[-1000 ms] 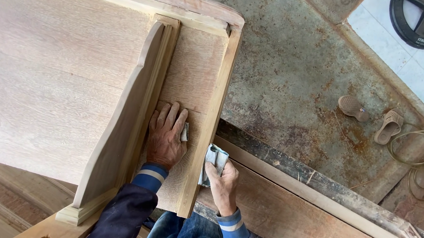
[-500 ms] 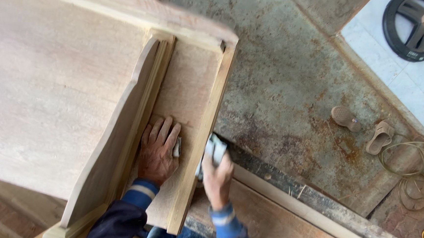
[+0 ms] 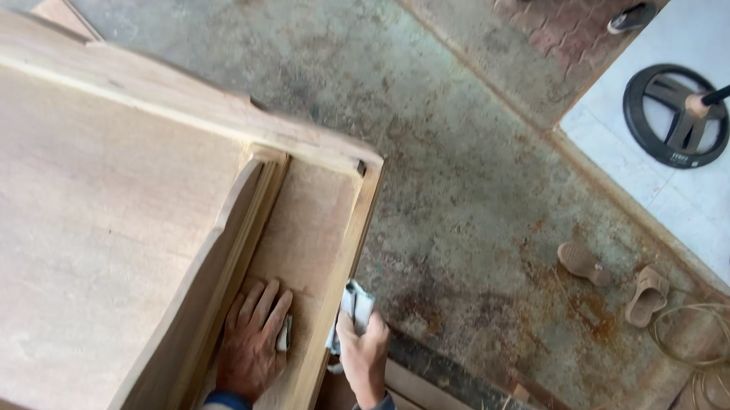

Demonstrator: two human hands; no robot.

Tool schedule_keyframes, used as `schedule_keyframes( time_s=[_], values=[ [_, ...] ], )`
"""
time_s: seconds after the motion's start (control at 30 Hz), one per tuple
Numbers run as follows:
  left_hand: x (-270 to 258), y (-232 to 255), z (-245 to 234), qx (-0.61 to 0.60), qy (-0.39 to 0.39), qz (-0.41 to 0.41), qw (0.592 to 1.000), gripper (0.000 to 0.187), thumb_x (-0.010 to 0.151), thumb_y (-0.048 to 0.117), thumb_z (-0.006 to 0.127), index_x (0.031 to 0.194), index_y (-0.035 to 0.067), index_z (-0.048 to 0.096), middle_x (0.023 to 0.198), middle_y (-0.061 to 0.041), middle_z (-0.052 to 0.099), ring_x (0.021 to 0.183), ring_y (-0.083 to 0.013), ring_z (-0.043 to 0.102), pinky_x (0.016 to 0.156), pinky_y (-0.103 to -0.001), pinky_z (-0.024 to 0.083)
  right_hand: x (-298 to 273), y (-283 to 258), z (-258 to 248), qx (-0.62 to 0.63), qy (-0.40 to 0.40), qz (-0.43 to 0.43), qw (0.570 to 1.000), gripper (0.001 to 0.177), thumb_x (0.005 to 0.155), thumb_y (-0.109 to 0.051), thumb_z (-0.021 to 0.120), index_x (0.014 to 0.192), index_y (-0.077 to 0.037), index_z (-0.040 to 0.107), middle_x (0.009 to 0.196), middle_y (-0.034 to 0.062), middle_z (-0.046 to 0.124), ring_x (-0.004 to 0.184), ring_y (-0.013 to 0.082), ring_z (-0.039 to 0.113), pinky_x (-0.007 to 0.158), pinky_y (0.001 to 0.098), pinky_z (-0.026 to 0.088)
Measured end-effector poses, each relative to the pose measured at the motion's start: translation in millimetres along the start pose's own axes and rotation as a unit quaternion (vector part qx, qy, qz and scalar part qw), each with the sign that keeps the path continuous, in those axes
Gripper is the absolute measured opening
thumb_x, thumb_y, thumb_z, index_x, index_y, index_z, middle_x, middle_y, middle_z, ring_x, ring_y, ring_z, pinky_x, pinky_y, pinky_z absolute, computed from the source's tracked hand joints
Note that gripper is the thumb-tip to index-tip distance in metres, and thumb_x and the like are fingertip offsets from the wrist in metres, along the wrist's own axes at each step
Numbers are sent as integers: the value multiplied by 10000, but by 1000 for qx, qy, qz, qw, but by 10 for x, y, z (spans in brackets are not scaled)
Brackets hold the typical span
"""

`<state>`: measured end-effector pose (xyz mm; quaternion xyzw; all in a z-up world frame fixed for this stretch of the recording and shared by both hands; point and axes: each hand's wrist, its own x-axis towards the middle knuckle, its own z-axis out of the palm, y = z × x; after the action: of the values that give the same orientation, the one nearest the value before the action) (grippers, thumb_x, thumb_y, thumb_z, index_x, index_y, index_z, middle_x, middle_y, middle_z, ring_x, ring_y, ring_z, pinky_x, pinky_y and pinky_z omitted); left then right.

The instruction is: Sand the surfaces and edges of a wooden shelf or furniture piece by hand using sandpaper.

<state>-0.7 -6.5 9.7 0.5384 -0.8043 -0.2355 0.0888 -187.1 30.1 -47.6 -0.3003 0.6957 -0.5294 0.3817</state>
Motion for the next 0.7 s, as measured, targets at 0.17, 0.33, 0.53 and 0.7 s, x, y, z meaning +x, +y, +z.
schedule_keyframes(
  time_s=[0.17,0.33,0.53,0.7],
  values=[
    [-26,-57,125,34,-54,-49,997,1019,612,-16,732,1544,229,399,1671,-49,309,1497,-328,236,1235,-520,188,702,-47,75,-6,14,25,1000,150,909,-153,649,962,-24,704,674,92,676,478,139,628,389,289,575],
    [-43,-192,269,11,-12,-21,1000,957,645,30,797,1507,207,423,1635,-95,322,1505,-374,258,1190,-577,178,1522,-407,178,26,51,38,998,166,930,-165,630,961,-3,645,734,104,687,519,133,645,381,277,578],
    [-65,-375,437,-2,-7,10,1000,1009,603,23,819,1513,187,415,1628,-135,322,1459,-392,264,1176,-612,195,762,-75,48,1,12,77,997,235,913,-236,650,1035,-44,708,751,72,711,542,159,673,415,322,613],
    [-36,-227,278,-7,-58,-25,998,1090,544,43,825,1541,191,411,1647,-136,291,1509,-414,238,1165,-613,174,1693,22,78,52,39,92,994,287,929,-130,622,1198,-37,655,963,122,719,706,198,688,548,342,616]
  ],
)
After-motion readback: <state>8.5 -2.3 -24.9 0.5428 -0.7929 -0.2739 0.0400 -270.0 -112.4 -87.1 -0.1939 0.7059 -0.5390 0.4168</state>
